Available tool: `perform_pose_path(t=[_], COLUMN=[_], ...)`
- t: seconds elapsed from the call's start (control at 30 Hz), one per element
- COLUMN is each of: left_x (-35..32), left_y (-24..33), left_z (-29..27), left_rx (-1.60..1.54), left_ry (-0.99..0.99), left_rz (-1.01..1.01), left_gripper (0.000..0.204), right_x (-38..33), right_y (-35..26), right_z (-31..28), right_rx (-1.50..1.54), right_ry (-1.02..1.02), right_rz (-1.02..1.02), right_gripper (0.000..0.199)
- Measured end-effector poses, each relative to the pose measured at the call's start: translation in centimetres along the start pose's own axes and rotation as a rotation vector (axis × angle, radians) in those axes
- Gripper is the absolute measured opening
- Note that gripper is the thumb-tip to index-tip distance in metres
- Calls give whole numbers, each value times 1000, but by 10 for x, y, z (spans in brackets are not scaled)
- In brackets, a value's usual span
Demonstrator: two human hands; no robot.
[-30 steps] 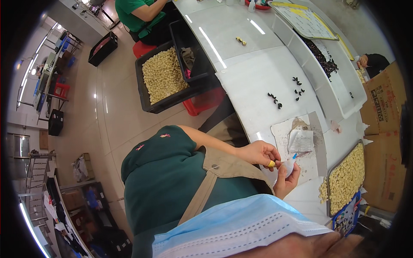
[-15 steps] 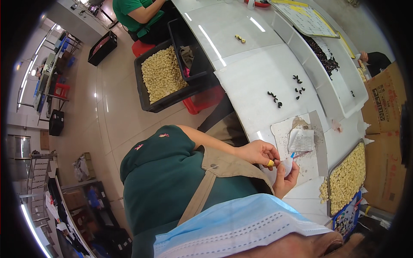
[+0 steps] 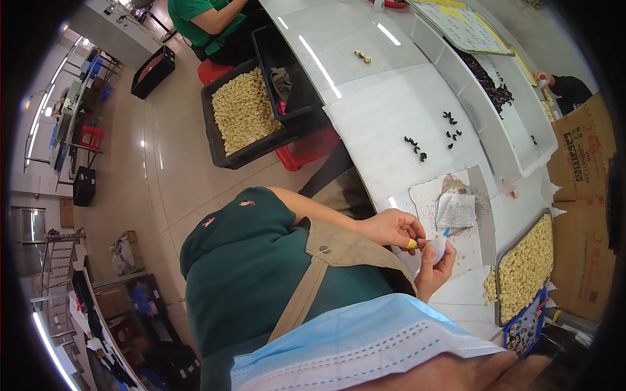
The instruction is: The person applies glue from a bottle onto small black components, attaches each glued piece onto a small figurine part by hand, and sets the assembled items on the table.
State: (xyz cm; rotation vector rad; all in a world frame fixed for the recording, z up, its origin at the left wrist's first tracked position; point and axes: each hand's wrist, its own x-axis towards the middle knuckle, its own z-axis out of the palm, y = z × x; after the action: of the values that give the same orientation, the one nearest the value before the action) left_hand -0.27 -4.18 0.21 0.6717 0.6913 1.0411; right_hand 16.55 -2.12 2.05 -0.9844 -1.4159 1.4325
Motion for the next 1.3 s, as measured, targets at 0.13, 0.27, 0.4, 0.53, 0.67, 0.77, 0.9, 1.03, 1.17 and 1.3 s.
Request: perform_pose_path(t=[0.13,0.27,0.4,0.53,0.67,0.77,0.9,1.03,1.17,1.3], left_x=[1,0,-2,-23,-50,-28,-4,-9,-15,-15], left_y=[-1,-9,32,140,190,156,79,14,-6,-6], left_z=[-6,-11,1,13,28,30,9,-4,-9,-9], left_rx=[7,-4,-7,163,349,286,119,44,-54,-51], left_ry=[7,18,128,112,-155,-126,66,159,176,176], left_rz=[69,130,175,886,1388,903,316,25,38,-8], left_gripper=[27,26,21,25,25,26,26,26,29,30], right_x=[1,0,-1,0,0,2,-5,-14,-27,-32], right_y=[3,6,8,9,5,0,4,20,32,25], right_z=[3,5,0,-5,-4,-3,-9,-20,-10,-3], right_rx=[14,74,183,140,175,228,96,-81,163,55], right_ry=[97,211,263,297,306,305,307,391,380,432], right_rz=[-149,-177,-161,-128,-166,-150,-136,-173,-9,-43], right_gripper=[34,40,35,38,44,47,28,29,33,27])
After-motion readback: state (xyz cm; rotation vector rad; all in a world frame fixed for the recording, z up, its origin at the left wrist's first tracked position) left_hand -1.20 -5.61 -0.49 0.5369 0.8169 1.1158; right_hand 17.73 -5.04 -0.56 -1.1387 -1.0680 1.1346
